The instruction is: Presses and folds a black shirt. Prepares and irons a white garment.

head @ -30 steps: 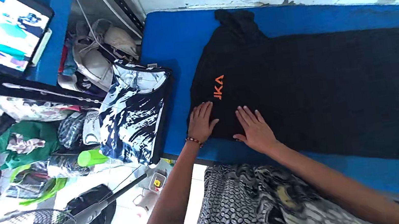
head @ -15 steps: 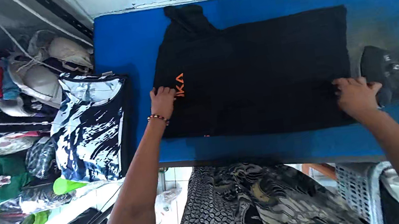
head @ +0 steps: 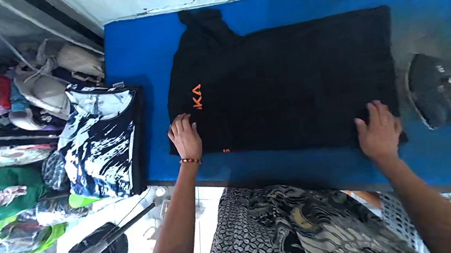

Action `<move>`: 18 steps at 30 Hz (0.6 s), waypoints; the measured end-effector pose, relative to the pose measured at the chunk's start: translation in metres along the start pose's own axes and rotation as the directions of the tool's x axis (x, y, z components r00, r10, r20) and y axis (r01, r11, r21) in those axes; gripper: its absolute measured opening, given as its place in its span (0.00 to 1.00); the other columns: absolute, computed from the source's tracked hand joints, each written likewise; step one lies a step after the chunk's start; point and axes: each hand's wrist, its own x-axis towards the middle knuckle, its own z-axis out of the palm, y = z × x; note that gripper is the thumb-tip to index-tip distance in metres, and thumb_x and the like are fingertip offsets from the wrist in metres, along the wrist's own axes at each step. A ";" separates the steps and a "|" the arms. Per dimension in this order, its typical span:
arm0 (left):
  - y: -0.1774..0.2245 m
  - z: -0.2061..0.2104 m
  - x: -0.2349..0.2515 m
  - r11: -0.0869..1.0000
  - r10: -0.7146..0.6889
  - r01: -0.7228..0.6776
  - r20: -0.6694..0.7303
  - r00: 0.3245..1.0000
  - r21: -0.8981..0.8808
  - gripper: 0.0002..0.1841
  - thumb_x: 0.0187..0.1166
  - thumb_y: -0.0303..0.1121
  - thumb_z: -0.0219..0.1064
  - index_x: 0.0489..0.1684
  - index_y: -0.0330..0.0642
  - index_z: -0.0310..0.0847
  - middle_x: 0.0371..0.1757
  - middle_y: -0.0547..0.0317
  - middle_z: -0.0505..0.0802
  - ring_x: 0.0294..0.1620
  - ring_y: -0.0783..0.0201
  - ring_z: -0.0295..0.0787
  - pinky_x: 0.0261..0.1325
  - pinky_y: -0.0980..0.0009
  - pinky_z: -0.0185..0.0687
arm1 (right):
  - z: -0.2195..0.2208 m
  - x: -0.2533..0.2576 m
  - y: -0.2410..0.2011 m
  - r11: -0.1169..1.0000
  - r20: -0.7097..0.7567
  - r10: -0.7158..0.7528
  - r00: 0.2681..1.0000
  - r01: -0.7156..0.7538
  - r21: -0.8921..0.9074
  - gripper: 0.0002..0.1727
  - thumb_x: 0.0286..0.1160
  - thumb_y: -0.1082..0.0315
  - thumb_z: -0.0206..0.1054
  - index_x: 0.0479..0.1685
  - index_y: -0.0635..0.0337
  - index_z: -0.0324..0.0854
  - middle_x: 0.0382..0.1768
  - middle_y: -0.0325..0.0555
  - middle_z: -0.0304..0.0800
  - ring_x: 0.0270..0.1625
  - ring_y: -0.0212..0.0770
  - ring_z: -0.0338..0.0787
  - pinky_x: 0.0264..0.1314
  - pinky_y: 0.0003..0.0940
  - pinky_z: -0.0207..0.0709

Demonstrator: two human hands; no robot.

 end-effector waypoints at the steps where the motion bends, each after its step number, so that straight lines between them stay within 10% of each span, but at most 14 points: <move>1: -0.012 -0.004 -0.013 0.990 -0.135 0.135 -0.010 0.991 -0.030 0.21 0.91 0.37 0.56 0.73 0.34 0.78 0.78 0.34 0.80 0.81 0.34 0.72 0.80 0.34 0.61 | 0.008 -0.010 0.010 0.999 0.025 0.051 0.998 -0.050 -0.008 0.41 0.91 0.41 0.41 0.94 0.61 0.52 0.93 0.63 0.52 0.95 0.66 0.50 0.87 0.80 0.37; 4: -0.054 -0.023 -0.040 0.915 -0.365 0.366 0.040 0.930 -0.169 0.22 0.89 0.40 0.59 0.69 0.30 0.81 0.73 0.30 0.82 0.79 0.32 0.72 0.80 0.35 0.62 | 0.009 -0.005 -0.006 0.990 0.021 0.141 0.990 -0.141 0.012 0.46 0.88 0.38 0.45 0.95 0.64 0.46 0.94 0.67 0.44 0.96 0.70 0.41 0.85 0.84 0.26; 8: -0.081 -0.024 -0.047 0.927 -0.246 0.262 0.091 0.965 -0.268 0.18 0.80 0.38 0.72 0.58 0.32 0.87 0.74 0.34 0.82 0.80 0.35 0.72 0.80 0.35 0.63 | 0.005 0.030 -0.131 0.979 0.102 -0.112 0.988 0.092 0.183 0.31 0.88 0.59 0.57 0.82 0.72 0.67 0.83 0.77 0.63 0.84 0.83 0.60 0.76 0.86 0.49; 11: -0.076 -0.024 -0.038 0.913 -0.240 0.274 0.145 0.960 -0.303 0.20 0.76 0.39 0.76 0.59 0.35 0.88 0.81 0.36 0.76 0.83 0.34 0.67 0.78 0.31 0.61 | 0.034 0.062 -0.254 0.869 0.202 -0.441 0.874 0.360 0.340 0.21 0.88 0.62 0.60 0.68 0.69 0.82 0.67 0.72 0.84 0.74 0.78 0.78 0.68 0.82 0.65; 18: -0.076 -0.030 -0.028 0.888 -0.225 0.306 0.256 0.940 -0.343 0.24 0.72 0.38 0.80 0.66 0.39 0.84 0.90 0.40 0.65 0.88 0.32 0.58 0.78 0.24 0.52 | 0.087 0.098 -0.448 0.859 0.579 -0.505 0.640 0.309 0.408 0.32 0.78 0.58 0.73 0.76 0.71 0.75 0.73 0.74 0.78 0.82 0.75 0.69 0.76 0.78 0.60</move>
